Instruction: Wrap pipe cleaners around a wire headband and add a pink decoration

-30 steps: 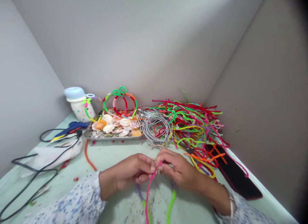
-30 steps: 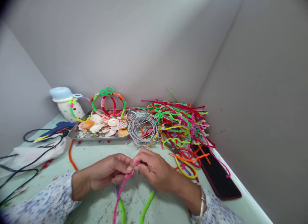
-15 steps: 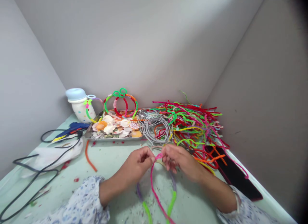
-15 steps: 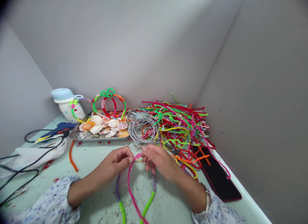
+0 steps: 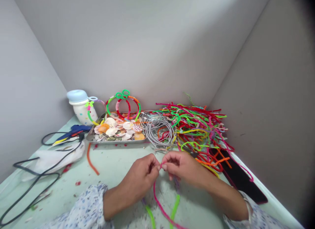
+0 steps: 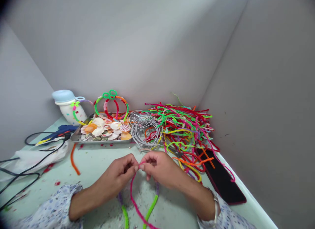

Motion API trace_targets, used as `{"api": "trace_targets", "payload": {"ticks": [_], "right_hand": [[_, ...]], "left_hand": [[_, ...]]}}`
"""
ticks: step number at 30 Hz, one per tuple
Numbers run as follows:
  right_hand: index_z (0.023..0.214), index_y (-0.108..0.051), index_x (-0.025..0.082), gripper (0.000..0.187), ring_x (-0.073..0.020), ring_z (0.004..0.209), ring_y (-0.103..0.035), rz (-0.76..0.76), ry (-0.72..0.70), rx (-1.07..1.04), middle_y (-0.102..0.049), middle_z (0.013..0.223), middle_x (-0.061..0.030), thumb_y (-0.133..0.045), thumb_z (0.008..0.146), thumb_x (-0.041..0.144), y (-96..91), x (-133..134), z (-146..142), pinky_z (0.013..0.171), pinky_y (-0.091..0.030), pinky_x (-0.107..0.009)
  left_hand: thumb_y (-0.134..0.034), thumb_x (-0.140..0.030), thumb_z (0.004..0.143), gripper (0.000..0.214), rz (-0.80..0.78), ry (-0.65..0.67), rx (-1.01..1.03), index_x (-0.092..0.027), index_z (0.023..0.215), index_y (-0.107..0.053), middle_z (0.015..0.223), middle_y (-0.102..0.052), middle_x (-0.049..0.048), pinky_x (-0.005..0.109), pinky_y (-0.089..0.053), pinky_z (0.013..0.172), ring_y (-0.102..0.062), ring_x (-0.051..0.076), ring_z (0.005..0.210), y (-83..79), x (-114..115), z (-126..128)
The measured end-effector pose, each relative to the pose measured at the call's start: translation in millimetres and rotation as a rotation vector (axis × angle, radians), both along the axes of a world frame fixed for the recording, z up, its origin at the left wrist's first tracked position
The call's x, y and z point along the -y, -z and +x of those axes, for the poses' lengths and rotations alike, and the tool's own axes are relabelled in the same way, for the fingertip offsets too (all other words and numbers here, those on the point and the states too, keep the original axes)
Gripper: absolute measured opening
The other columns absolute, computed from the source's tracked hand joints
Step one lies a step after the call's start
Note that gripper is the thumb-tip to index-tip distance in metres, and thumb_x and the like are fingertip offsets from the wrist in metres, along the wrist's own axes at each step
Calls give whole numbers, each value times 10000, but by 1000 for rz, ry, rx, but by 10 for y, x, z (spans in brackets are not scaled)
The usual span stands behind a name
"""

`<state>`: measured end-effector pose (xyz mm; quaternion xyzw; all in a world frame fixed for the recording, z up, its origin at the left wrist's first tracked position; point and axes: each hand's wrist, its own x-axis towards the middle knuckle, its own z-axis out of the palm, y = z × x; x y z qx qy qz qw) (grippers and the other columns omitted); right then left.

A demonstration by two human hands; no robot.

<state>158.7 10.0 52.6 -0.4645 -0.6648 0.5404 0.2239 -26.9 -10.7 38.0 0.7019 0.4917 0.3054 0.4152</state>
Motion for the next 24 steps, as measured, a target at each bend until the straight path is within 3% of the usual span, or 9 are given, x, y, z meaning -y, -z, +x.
{"api": "trace_targets", "payload": {"ticks": [3, 6, 11, 13, 19, 22, 24], "right_hand": [[813, -616, 186, 120, -112, 580, -522, 312, -113, 66, -592, 654, 13, -508, 864, 182, -19, 14, 27, 554, -400, -220], [892, -609, 191, 151, -145, 748, -544, 671, -267, 145, -599, 824, -27, -464, 900, 153, -42, 27, 83, 682, -422, -255], [1048, -602, 182, 272, -170, 793, -539, 995, -456, 324, -622, 924, -70, -392, 908, 79, -45, 52, 141, 684, -413, -276], [1060, -615, 188, 294, -169, 785, -541, 1075, -463, 345, -635, 921, -66, -384, 915, 77, -45, 48, 147, 672, -409, -277], [1050, -640, 249, 258, -149, 848, -576, 989, -359, 184, -621, 991, -49, -417, 956, 159, -43, -24, 168, 729, -444, -260], [1081, -606, 213, 181, -155, 871, -583, 802, -220, 46, -604, 1039, -65, -527, 923, 255, -37, -62, 169, 722, -464, -252], [989, -601, 181, 202, -142, 749, -578, 608, -73, 22, -616, 911, -50, -533, 917, 357, -28, -84, 161, 627, -452, -234]], "left_hand": [[-487, -243, 831, 143, -58, 25, 57, -175, 724, -553, 621, -467, -37, 230, -299, 552, -398, 124, 598, 15, -4, 5], [-523, -258, 789, 144, -250, 69, 215, -173, 673, -522, 577, -416, -53, 224, -258, 502, -342, 101, 535, -3, -26, 12], [-605, -208, 681, 133, -761, 197, 537, -152, 607, -510, 491, -336, -84, 235, -93, 416, -180, 40, 395, -42, -87, -33], [-619, -179, 670, 99, -864, 249, 635, -132, 633, -541, 512, -369, -75, 230, -75, 408, -191, 24, 379, -26, -110, -64], [-659, -184, 718, 113, -911, 250, 787, -130, 724, -560, 547, -419, -67, 209, -81, 397, -258, 18, 374, 43, -128, -94], [-670, -212, 730, 136, -846, 212, 762, -134, 722, -559, 536, -399, -75, 213, -97, 404, -253, 22, 385, 8, -112, -71], [-673, -244, 742, 167, -750, 161, 723, -141, 695, -551, 522, -372, -82, 218, -109, 411, -247, 30, 400, -26, -104, -48]]}}
